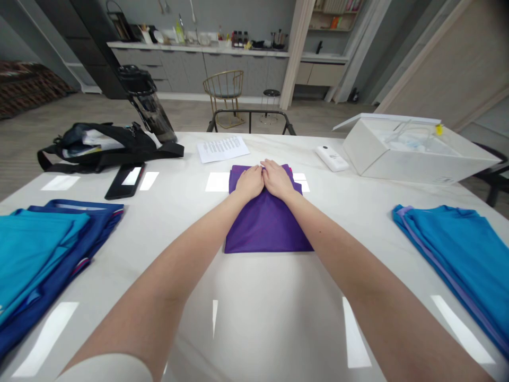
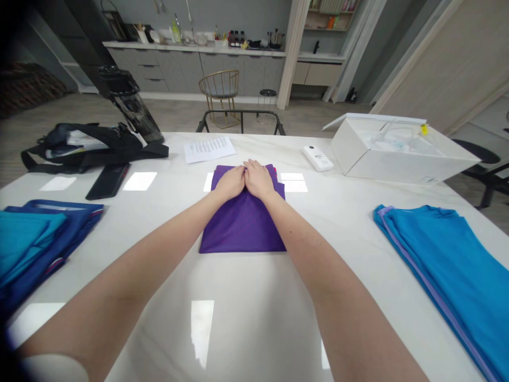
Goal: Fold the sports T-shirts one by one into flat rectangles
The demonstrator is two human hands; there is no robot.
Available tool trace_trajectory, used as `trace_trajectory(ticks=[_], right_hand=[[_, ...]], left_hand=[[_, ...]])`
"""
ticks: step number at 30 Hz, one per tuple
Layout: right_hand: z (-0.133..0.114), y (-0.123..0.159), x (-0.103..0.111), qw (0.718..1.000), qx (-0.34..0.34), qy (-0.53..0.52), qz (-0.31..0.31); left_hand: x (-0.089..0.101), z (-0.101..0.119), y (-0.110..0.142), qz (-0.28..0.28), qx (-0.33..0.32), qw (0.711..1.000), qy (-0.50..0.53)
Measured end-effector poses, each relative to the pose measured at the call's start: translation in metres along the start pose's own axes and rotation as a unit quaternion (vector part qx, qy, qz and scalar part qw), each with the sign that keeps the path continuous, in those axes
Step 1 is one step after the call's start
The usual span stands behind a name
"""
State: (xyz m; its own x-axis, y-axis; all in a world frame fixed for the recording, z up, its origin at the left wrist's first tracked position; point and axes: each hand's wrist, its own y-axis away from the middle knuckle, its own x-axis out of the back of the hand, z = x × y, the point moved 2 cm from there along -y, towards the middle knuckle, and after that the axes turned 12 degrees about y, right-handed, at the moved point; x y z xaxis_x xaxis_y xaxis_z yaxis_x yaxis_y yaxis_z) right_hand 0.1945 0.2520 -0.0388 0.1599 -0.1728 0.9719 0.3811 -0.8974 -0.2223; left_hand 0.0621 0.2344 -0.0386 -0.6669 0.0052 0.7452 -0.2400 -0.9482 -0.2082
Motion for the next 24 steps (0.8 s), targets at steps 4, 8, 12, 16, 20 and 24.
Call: trace_trajectory(ticks=[4, 8, 12, 16, 20, 24], right_hand=[[-0.001, -0.002, -0.02, 0.995, -0.034, 0.024, -0.087], [0.019, 0.004, -0.02, 0.99, -0.101, 0.033, -0.095], [0.04, 0.017, -0.01, 0.979, -0.176, 0.03, -0.099], [0.035, 0.036, 0.004, 0.975, -0.204, 0.073, -0.053], [-0.004, 0.06, 0.009, 0.996, -0.047, 0.063, -0.029], [-0.02, 0.083, 0.005, 0.993, -0.066, 0.041, -0.094]], left_hand=[[-0.014, -0.015, 0.001, -0.028, 0.054, 0.997, -0.043], [-0.003, -0.034, 0.006, 0.001, 0.106, 0.993, -0.057], [0.013, -0.041, 0.015, 0.044, 0.151, 0.985, -0.067], [0.012, -0.013, 0.028, 0.091, 0.047, 0.992, -0.071], [-0.013, 0.025, 0.051, 0.016, -0.009, 1.0, -0.021], [-0.025, 0.032, 0.077, -0.004, 0.018, 1.0, -0.001]])
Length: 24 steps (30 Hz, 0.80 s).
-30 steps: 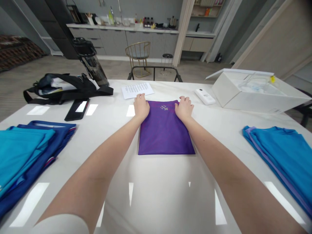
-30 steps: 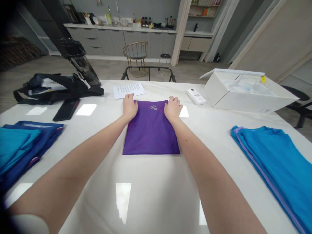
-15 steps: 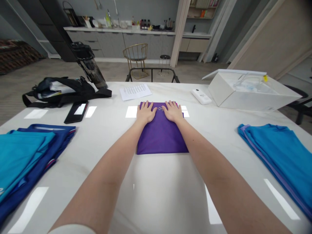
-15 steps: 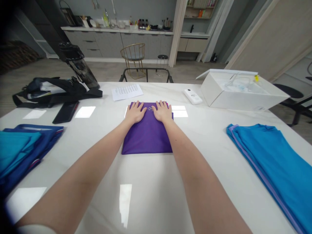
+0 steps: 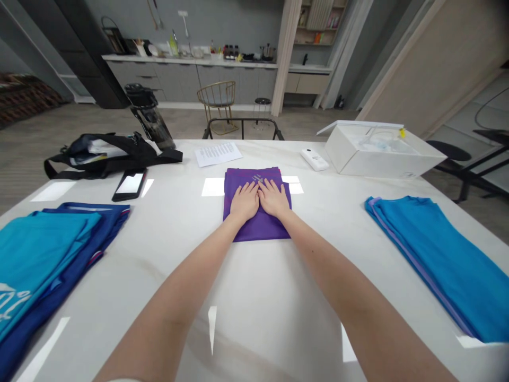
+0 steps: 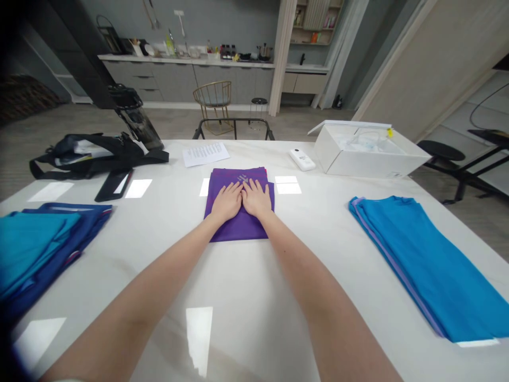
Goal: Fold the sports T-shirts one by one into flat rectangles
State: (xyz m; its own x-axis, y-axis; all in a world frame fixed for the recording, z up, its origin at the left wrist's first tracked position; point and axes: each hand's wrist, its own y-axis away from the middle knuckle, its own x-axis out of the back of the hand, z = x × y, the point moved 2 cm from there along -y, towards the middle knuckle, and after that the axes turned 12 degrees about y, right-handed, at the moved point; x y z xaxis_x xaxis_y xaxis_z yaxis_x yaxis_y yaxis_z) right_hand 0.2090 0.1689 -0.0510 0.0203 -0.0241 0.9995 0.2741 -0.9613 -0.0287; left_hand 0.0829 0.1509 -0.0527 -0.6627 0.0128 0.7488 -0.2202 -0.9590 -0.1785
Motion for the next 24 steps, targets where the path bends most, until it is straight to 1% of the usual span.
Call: trace_trajectory(ticks=[2, 5, 7, 8, 10, 12, 13, 15, 16, 18, 21, 24], right_hand=[[0.008, 0.007, -0.001, 0.999, -0.033, -0.001, -0.014], [0.027, 0.016, 0.002, 0.997, -0.068, -0.004, -0.027], [0.035, 0.023, 0.006, 0.995, -0.093, -0.001, -0.03], [0.035, 0.027, 0.009, 0.995, -0.102, 0.006, -0.022], [0.027, 0.036, 0.015, 0.995, -0.094, 0.021, 0.02], [0.01, 0.046, 0.018, 0.997, -0.045, 0.017, 0.057], [0.0, 0.052, 0.018, 0.998, -0.017, 0.008, 0.06], [-0.017, 0.065, 0.013, 0.999, 0.014, -0.011, 0.037], [-0.022, 0.071, 0.01, 1.0, 0.012, -0.013, 0.025], [-0.025, 0.082, 0.006, 1.0, -0.009, -0.003, 0.018], [-0.016, 0.095, 0.004, 0.999, -0.035, 0.01, 0.008], [-0.002, 0.106, 0.005, 0.998, -0.061, 0.017, -0.016]], left_hand=[[0.004, -0.007, 0.009, 0.016, 0.024, 1.0, -0.009], [0.015, -0.019, 0.017, 0.03, 0.07, 0.996, -0.041], [0.022, -0.021, 0.021, 0.04, 0.095, 0.993, -0.062], [0.024, -0.019, 0.024, 0.047, 0.095, 0.992, -0.069], [0.026, -0.01, 0.03, 0.058, 0.054, 0.994, -0.075], [0.022, 0.003, 0.04, 0.049, -0.008, 0.996, -0.067], [0.018, 0.009, 0.045, 0.035, -0.026, 0.997, -0.061], [0.01, 0.016, 0.058, 0.007, -0.02, 0.998, -0.056], [0.008, 0.017, 0.065, 0.001, -0.008, 0.998, -0.059], [0.006, 0.015, 0.077, 0.008, 0.016, 0.997, -0.076], [0.01, 0.009, 0.092, 0.02, 0.034, 0.994, -0.101], [0.016, 0.003, 0.103, 0.005, 0.051, 0.991, -0.127]])
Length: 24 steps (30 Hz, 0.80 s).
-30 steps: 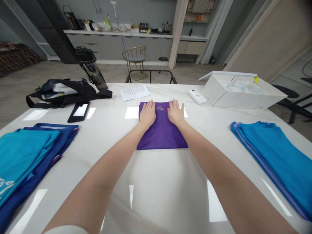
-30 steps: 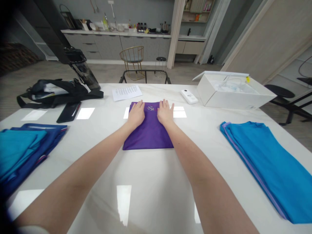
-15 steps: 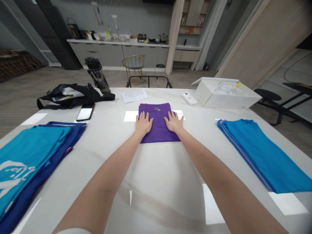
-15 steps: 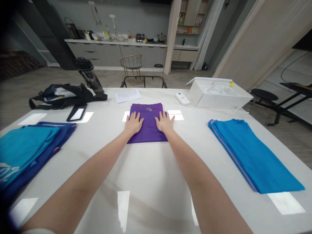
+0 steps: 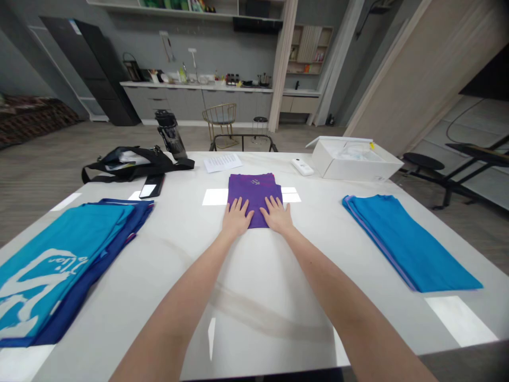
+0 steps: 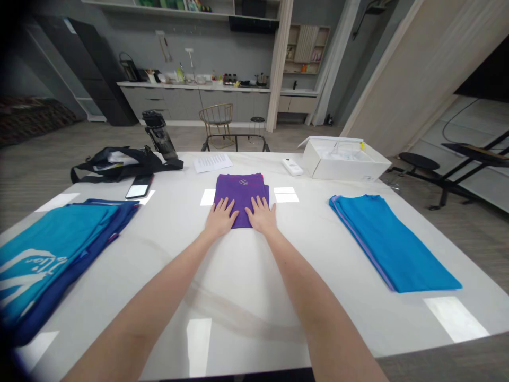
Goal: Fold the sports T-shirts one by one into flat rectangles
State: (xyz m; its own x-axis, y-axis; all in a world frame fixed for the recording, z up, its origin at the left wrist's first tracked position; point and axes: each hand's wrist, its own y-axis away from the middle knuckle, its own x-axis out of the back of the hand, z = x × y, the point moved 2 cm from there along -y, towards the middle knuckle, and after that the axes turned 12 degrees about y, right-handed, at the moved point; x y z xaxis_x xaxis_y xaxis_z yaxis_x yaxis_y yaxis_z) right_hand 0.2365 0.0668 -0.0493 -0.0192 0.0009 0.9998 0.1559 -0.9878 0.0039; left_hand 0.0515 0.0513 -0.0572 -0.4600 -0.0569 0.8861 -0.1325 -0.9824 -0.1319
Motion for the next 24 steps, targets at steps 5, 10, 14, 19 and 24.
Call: trace_trajectory(ticks=[5, 10, 14, 19, 24], right_hand=[[0.016, 0.017, 0.0, 0.998, -0.043, 0.012, -0.035], [-0.003, 0.037, 0.004, 0.999, -0.017, 0.027, -0.034], [-0.032, 0.061, 0.005, 0.992, 0.121, -0.016, -0.025], [-0.02, 0.092, 0.0, 0.994, 0.102, -0.02, -0.018], [0.02, 0.119, -0.003, 0.999, 0.013, -0.017, -0.027]], left_hand=[[0.009, -0.002, 0.018, -0.024, 0.029, 0.998, -0.04], [0.014, 0.018, 0.031, -0.052, 0.013, 0.997, -0.052], [0.007, 0.035, 0.047, -0.108, -0.094, 0.99, -0.016], [0.006, 0.018, 0.079, -0.086, -0.056, 0.995, -0.012], [0.026, -0.005, 0.101, -0.081, 0.012, 0.996, -0.023]])
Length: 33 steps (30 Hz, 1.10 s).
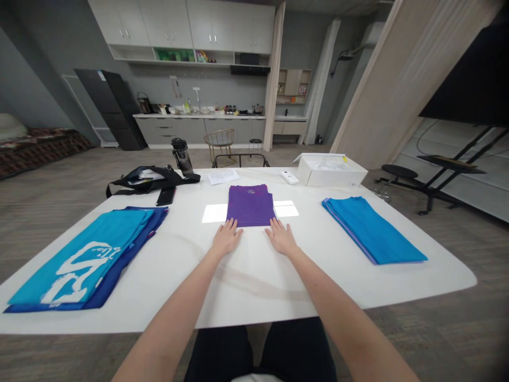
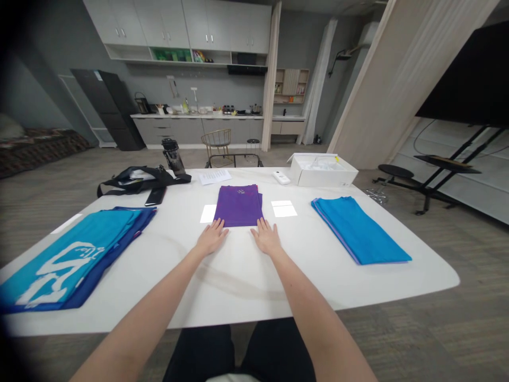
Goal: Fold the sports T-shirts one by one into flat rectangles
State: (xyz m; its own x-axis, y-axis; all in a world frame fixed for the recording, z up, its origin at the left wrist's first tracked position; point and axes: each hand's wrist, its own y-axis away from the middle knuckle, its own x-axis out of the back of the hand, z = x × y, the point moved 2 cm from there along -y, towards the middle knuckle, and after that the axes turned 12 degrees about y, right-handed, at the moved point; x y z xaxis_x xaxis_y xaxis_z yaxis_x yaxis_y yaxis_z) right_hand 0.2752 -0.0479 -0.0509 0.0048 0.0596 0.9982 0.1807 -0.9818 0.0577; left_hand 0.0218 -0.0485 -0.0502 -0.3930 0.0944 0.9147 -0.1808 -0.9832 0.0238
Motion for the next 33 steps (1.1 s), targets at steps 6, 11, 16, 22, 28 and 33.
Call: trace_trajectory(ticks=[6, 11, 16, 22, 28, 33], right_hand=[[0.012, 0.033, -0.001, 0.998, -0.03, -0.015, 0.046], [0.012, 0.045, 0.013, 0.991, -0.057, -0.072, 0.094], [0.013, 0.021, 0.026, 0.986, -0.126, -0.08, 0.072], [0.013, -0.006, 0.027, 0.977, -0.193, -0.089, 0.02], [0.021, -0.005, 0.033, 0.98, -0.17, -0.104, -0.004], [0.028, 0.028, 0.039, 0.987, -0.1, -0.122, -0.029]], left_hand=[[0.006, -0.011, 0.039, 0.013, 0.037, 0.999, -0.018], [0.011, -0.015, 0.062, 0.095, 0.004, 0.994, -0.058], [0.029, -0.014, 0.043, 0.105, 0.002, 0.987, -0.121], [0.033, -0.009, 0.011, 0.086, -0.013, 0.987, -0.135], [0.04, -0.009, 0.015, 0.08, -0.062, 0.984, -0.149], [0.044, -0.003, 0.055, 0.054, -0.109, 0.976, -0.178]])
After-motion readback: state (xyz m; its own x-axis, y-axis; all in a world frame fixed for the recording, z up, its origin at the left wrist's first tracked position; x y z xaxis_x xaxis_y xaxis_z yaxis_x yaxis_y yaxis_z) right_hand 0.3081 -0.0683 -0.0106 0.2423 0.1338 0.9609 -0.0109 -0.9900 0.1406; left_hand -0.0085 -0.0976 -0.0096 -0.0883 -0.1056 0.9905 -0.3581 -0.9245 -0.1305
